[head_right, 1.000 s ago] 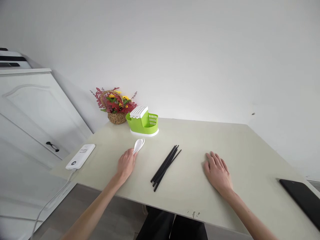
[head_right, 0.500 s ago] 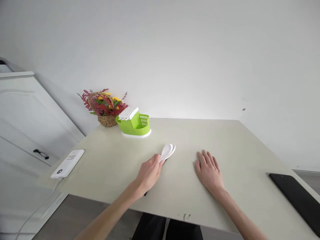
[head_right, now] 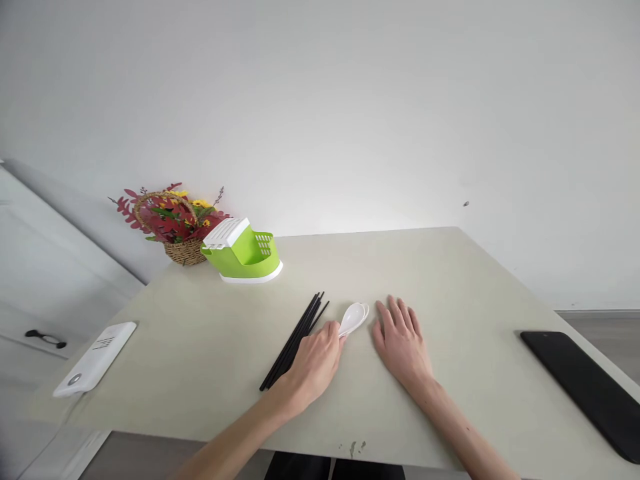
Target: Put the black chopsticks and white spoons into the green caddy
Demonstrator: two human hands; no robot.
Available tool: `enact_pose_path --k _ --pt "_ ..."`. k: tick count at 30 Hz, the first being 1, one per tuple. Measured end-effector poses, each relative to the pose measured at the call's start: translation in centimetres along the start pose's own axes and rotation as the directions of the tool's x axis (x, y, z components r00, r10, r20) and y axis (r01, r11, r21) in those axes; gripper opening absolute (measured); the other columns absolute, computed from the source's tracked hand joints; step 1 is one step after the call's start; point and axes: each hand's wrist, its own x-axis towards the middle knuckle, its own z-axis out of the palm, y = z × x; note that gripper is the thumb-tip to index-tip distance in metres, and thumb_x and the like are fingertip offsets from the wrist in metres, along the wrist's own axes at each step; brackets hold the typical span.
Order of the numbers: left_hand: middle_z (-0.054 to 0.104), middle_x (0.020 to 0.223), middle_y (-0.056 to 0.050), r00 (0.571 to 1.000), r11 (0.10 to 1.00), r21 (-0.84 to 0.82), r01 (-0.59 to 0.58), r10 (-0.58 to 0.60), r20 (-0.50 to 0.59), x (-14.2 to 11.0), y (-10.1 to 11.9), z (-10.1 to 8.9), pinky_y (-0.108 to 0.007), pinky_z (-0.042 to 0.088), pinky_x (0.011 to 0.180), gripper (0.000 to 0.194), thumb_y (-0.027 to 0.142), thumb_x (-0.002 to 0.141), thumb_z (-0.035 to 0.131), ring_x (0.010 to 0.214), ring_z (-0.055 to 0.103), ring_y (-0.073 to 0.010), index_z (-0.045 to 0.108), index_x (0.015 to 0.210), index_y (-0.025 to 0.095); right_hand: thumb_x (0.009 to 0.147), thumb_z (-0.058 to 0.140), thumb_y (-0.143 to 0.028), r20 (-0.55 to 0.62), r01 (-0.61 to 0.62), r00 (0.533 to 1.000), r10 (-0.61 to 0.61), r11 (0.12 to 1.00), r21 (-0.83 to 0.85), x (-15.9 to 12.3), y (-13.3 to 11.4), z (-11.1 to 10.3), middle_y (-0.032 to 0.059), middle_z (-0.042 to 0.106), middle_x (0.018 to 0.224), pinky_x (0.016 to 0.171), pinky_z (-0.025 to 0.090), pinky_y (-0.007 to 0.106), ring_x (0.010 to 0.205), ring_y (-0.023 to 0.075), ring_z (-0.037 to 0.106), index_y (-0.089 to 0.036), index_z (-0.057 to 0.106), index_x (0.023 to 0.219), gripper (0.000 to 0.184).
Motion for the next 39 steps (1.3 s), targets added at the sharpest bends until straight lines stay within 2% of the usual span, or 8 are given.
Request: enact_pose_path --k 5,12,15,18,21,27,34,39 --pt "0.066 0.095 -0.008 1.0 0.999 0.047 -0.016 0.017 -0.003 0.3 0.3 -0.2 -0.031 0.047 0.055 0.016 0.02 0.108 0.038 0.078 0.07 -0.0222 0.054 0.103 0.017 0.105 0.031 -0.035 -0.008 0.004 1.0 -0.004 1.0 -0.006 0.0 -0.2 -0.3 0.0144 0.046 0.16 0.126 0.027 0.049 0.152 0.0299 0.036 -0.013 0.053 0.148 0.053" --pt "0.065 0.094 -0.008 0.999 0.999 0.041 -0.025 0.026 -0.03 -0.1 0.2 0.2 -0.032 0.049 0.056 0.013 0.014 0.105 0.041 0.074 0.069 -0.0216 0.053 0.104 0.018 0.103 0.033 -0.037 0.024 -0.003 1.0 0.002 0.999 0.035 0.1 -0.1 -0.5 0.0128 0.044 0.162 0.125 0.028 0.052 0.154 0.0293 0.033 -0.019 0.049 0.149 0.052" --pt "0.065 0.096 -0.01 0.999 0.997 0.06 -0.043 0.044 -0.016 -0.2 0.2 0.3 -0.033 0.051 0.059 0.009 0.012 0.101 0.048 0.078 0.069 -0.0226 0.053 0.106 0.018 0.103 0.034 -0.035 0.02 0.004 1.0 -0.005 0.999 0.038 0.1 0.0 -0.4 0.0126 0.043 0.162 0.125 0.027 0.052 0.154 0.029 0.032 -0.02 0.049 0.149 0.051" --pt "0.064 0.099 -0.011 0.998 0.993 0.101 -0.064 0.063 0.017 -0.4 0.2 0.2 -0.033 0.053 0.062 0.014 0.01 0.096 0.056 0.082 0.068 -0.0242 0.053 0.108 0.017 0.103 0.033 -0.034 0.013 0.004 1.0 -0.005 0.999 0.042 0.1 0.0 -0.4 0.0132 0.044 0.162 0.125 0.027 0.051 0.154 0.029 0.032 -0.019 0.05 0.148 0.05" --pt "0.064 0.101 -0.011 0.997 0.99 0.124 -0.073 0.068 0.044 -0.6 0.2 -0.1 -0.034 0.054 0.065 0.019 0.009 0.094 0.058 0.084 0.067 -0.0244 0.053 0.11 0.016 0.104 0.031 -0.034 0.009 -0.007 1.0 0.007 0.999 0.046 0.1 -0.1 -0.5 0.0135 0.046 0.161 0.125 0.028 0.051 0.153 0.0288 0.034 -0.017 0.052 0.147 0.05" --pt "0.065 0.104 -0.013 0.997 0.987 0.145 -0.07 0.064 0.045 -1.1 0.3 -0.3 -0.034 0.055 0.067 0.022 0.01 0.092 0.062 0.086 0.067 -0.0247 0.054 0.112 0.015 0.104 0.029 -0.029 0.016 -0.013 1.0 0.012 0.994 0.107 0.1 0.0 -0.7 0.0073 0.05 0.158 0.125 0.028 0.051 0.154 0.0266 0.034 -0.02 0.052 0.146 0.048" --pt "0.064 0.101 -0.011 0.998 0.988 0.147 -0.048 0.054 -0.039 -1.9 0.0 -0.3 -0.037 0.054 0.071 0.015 0.021 0.099 0.057 0.088 0.065 -0.0254 0.055 0.113 0.016 0.102 0.029 -0.028 0.017 -0.078 0.997 0.076 0.967 0.243 0.2 0.7 -0.7 0.0075 0.051 0.157 0.126 0.029 0.05 0.152 0.0242 0.036 -0.021 0.053 0.143 0.047" --pt "0.063 0.106 -0.011 0.992 0.993 0.108 -0.042 0.054 -0.112 -2.7 -0.4 -0.2 -0.041 0.053 0.079 0.017 0.026 0.099 0.057 0.096 0.063 -0.027 0.055 0.115 0.018 0.099 0.034 -0.03 0.036 -0.18 0.983 0.179 0.917 0.355 0.1 1.0 -1.2 0.0067 0.054 0.155 0.118 0.039 0.051 0.147 0.0263 0.044 -0.025 0.058 0.136 0.044"
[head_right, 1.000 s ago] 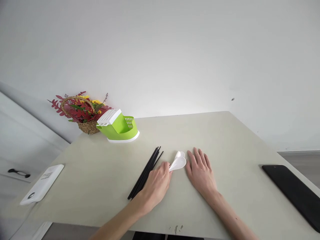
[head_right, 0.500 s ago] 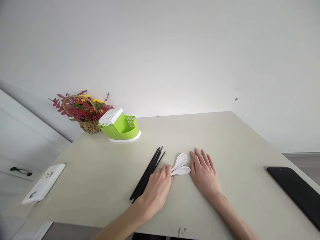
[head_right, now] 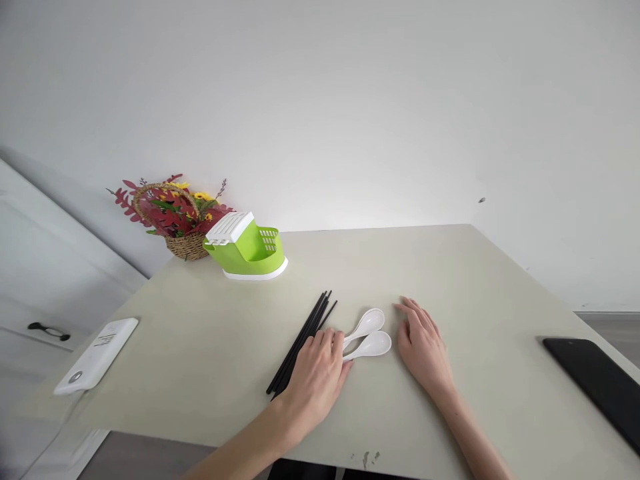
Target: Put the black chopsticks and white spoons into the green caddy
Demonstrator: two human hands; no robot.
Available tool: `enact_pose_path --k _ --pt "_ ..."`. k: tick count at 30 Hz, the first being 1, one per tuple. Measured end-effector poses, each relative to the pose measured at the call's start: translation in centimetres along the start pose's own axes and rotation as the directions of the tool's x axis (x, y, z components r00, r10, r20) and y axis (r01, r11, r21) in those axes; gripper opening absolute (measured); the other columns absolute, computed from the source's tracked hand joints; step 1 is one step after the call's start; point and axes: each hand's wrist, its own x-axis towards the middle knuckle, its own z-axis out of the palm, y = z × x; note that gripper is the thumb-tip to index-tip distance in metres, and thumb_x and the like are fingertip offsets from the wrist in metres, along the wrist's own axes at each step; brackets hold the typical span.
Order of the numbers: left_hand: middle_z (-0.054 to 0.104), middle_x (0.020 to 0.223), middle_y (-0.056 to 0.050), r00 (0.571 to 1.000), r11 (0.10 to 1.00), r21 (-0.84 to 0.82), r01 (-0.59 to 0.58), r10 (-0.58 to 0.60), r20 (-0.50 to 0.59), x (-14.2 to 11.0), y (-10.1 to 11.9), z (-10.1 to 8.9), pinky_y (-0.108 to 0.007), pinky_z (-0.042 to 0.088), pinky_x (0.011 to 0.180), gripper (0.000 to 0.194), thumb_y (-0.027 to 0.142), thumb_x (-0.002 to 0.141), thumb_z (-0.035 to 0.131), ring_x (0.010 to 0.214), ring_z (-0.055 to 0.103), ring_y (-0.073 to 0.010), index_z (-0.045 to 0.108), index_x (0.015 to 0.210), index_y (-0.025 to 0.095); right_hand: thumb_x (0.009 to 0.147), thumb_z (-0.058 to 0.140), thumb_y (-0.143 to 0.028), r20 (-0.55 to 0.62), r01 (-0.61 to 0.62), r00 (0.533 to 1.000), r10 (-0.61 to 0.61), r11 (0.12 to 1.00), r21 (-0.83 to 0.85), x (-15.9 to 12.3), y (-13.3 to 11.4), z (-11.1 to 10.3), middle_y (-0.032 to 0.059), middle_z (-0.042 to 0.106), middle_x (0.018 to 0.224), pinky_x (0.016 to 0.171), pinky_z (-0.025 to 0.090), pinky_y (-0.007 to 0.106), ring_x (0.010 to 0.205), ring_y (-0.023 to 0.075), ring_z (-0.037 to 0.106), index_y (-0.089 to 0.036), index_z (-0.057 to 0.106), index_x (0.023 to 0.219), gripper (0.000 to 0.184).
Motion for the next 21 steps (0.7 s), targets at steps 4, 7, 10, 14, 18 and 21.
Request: enact_pose_path --k 4,7,10,14,18,21 --pt "0.065 0.109 -0.011 0.999 1.0 -0.014 0.028 -0.028 0.018 -0.6 -0.2 -0.1 -0.044 0.053 0.086 0.03 0.036 0.098 0.063 0.099 0.063 -0.029 0.055 0.121 0.018 0.1 0.033 -0.034 0.03 -0.058 0.998 0.058 0.998 0.021 -0.1 -0.2 -0.4 0.0043 0.053 0.155 0.114 0.044 0.05 0.146 0.0271 0.045 -0.026 0.059 0.134 0.044" --pt "0.065 0.117 -0.014 0.999 0.996 -0.091 0.017 -0.019 -0.027 -0.3 -1.4 -0.7 -0.046 0.052 0.091 0.053 0.055 0.096 0.062 0.104 0.063 -0.031 0.052 0.131 0.016 0.1 0.033 -0.035 0.03 -0.077 0.997 0.076 0.996 0.048 -0.1 0.0 -0.5 0.0041 0.054 0.155 0.112 0.045 0.049 0.142 0.0276 0.049 -0.027 0.06 0.131 0.043" --pt "0.062 0.13 -0.017 0.98 0.992 -0.127 0.009 -0.034 -0.194 1.5 -5.0 -2.7 -0.047 0.046 0.105 0.058 0.061 0.1 0.049 0.122 0.057 -0.0327 0.049 0.136 0.016 0.099 0.034 -0.036 0.024 -0.086 0.996 0.085 0.994 0.074 -0.1 0.4 -0.4 0.0054 0.056 0.153 0.11 0.046 0.049 0.137 0.0289 0.054 -0.026 0.061 0.131 0.043" --pt "0.051 0.148 -0.02 0.844 0.98 -0.043 0.195 -0.19 -0.501 5.8 -13.6 -7.0 -0.049 0.029 0.12 0.053 0.056 0.104 0.044 0.145 0.037 -0.034 0.053 0.135 0.014 0.098 0.036 -0.037 0.025 -0.079 0.997 0.077 0.993 0.084 -0.2 0.7 -0.3 0.0056 0.057 0.152 0.109 0.046 0.05 0.136 0.0302 0.055 -0.026 0.061 0.132 0.043" --pt "0.045 0.157 -0.016 0.734 0.922 -0.042 0.385 -0.334 -0.592 10.4 -23.2 -10.9 -0.049 0.023 0.122 0.053 0.053 0.105 0.04 0.148 0.031 -0.0335 0.057 0.135 0.014 0.099 0.035 -0.039 0.039 -0.093 0.995 0.09 0.991 0.093 -0.2 0.5 -0.4 0.0044 0.055 0.153 0.108 0.048 0.05 0.137 0.0301 0.054 -0.027 0.06 0.132 0.043" --pt "0.058 0.149 -0.01 0.85 0.928 -0.032 0.372 -0.354 -0.391 13.2 -28.3 -12.2 -0.045 0.025 0.121 0.053 0.051 0.107 0.031 0.141 0.042 -0.0289 0.063 0.132 0.017 0.1 0.034 -0.04 0.046 -0.104 0.994 0.1 0.991 0.08 -0.3 0.3 -0.5 0.0031 0.055 0.154 0.107 0.048 0.05 0.138 0.0298 0.054 -0.028 0.06 0.131 0.042"
